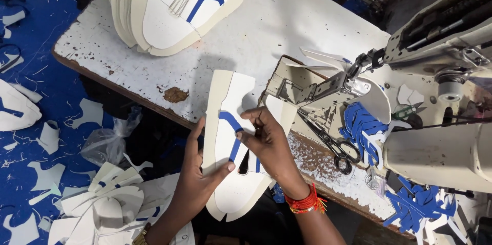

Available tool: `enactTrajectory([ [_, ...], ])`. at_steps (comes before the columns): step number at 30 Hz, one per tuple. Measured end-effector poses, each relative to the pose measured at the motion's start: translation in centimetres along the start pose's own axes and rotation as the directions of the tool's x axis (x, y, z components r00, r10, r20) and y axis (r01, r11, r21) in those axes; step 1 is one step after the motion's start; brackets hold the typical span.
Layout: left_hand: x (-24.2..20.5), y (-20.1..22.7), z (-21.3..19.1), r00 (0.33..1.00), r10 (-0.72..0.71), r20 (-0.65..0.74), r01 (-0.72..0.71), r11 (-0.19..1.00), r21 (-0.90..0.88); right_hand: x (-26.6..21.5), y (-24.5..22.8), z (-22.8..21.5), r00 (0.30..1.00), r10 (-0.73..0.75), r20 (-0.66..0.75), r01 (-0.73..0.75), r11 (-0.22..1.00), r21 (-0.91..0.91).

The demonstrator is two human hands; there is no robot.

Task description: The person sews blue fabric strips onto white shoe upper parts using a sewing machine. They repeatedly pick up a shoe part, align the blue strip, guide it through the machine, and then cut the thread with scissors.

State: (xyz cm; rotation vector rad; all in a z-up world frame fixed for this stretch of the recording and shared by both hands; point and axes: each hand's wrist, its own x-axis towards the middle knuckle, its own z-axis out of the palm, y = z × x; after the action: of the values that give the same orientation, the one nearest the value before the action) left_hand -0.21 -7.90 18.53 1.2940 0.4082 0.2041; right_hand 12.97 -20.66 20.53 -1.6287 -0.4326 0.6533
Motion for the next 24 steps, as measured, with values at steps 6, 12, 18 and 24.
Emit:
enactTrajectory([
  [6, -0.1, 0.1, 0.0, 1.000, 0.004, 0.021, -0.005, 0.998, 0.059, -0.4, 0.3, 0.0, 0.999, -0.025, -0.040, 0.025, 1.000, -0.003],
  [12, -0.1, -0.2, -0.1, 0.999, -0.046, 0.027, 0.045, 0.998, 0.045, -0.7, 0.2, 0.1, 0.997, 0.025, -0.075, -0.028, 0.999, -0.028],
  [18, -0.3, -0.4, 0.0, 0.999, -0.016, 0.048, 0.016, 1.000, 0.006, -1.0, 0.7, 0.2, 0.993, 0.037, -0.109, -0.040, 0.999, -0.022],
  [24, 0.0, -1.6, -0.5, 0.968, 0.210, 0.136, -0.236, 0.947, 0.219, -1.3, 0.7, -0.3, 0.995, -0.092, -0.045, 0.090, 0.995, -0.035],
])
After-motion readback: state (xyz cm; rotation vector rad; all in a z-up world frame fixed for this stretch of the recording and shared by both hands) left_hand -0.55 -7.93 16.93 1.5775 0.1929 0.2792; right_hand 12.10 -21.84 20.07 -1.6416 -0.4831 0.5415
